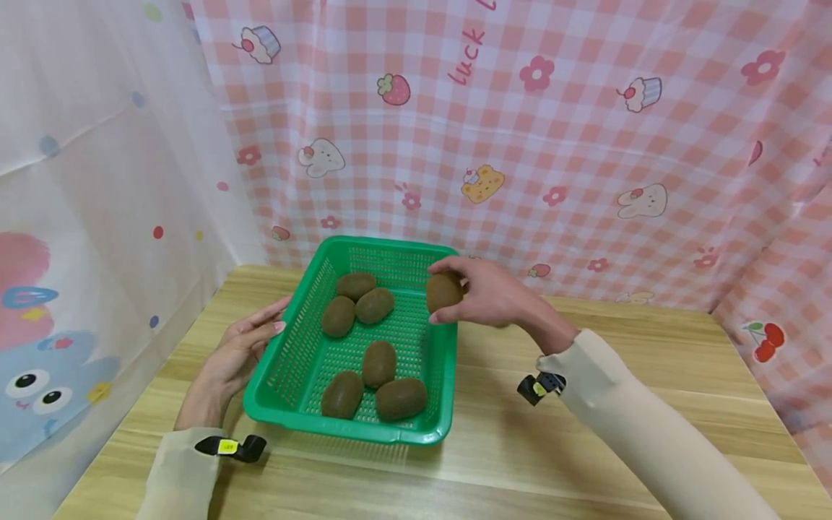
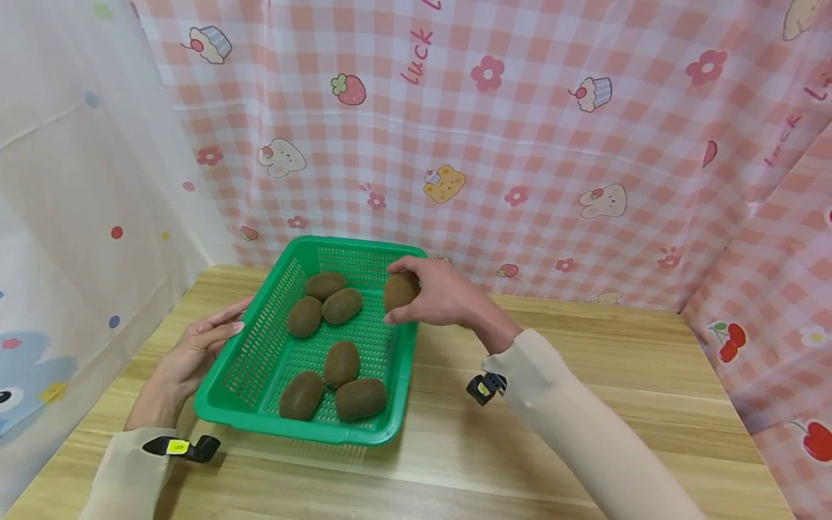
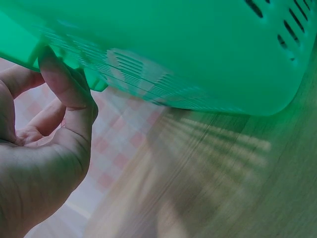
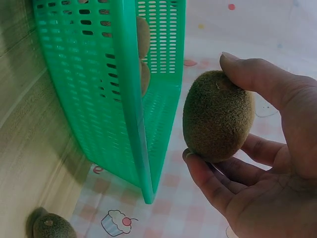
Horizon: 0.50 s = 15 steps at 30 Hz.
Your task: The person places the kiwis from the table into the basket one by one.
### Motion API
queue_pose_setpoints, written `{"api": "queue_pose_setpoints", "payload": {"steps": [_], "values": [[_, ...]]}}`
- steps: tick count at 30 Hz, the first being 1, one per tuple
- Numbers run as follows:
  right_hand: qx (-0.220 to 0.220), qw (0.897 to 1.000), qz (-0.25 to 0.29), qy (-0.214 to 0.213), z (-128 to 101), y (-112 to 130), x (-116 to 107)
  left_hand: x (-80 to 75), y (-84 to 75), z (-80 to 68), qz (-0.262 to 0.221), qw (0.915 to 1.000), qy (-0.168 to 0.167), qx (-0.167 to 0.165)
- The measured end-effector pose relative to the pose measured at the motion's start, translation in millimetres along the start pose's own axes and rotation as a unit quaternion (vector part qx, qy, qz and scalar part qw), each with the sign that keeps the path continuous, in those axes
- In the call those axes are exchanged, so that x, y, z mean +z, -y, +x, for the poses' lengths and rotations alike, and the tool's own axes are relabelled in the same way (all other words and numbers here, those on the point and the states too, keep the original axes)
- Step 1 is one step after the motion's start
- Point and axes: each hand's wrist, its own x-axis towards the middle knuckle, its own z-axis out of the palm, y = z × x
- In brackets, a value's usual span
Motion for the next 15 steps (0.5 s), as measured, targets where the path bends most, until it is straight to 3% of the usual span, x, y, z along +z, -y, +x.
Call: {"api": "queue_pose_setpoints", "payload": {"steps": [7, 15], "values": [[-0.019, 0.999, -0.030, 0.008, 7.6, 3.6, 4.2, -0.8, -1.1, -0.5, -0.006, 1.0000, 0.003, 0.001], [-0.014, 1.000, -0.014, 0.022, 12.3, 2.6, 8.5, -2.5, 0.1, 0.7, -0.001, 1.0000, 0.005, -0.001]]}}
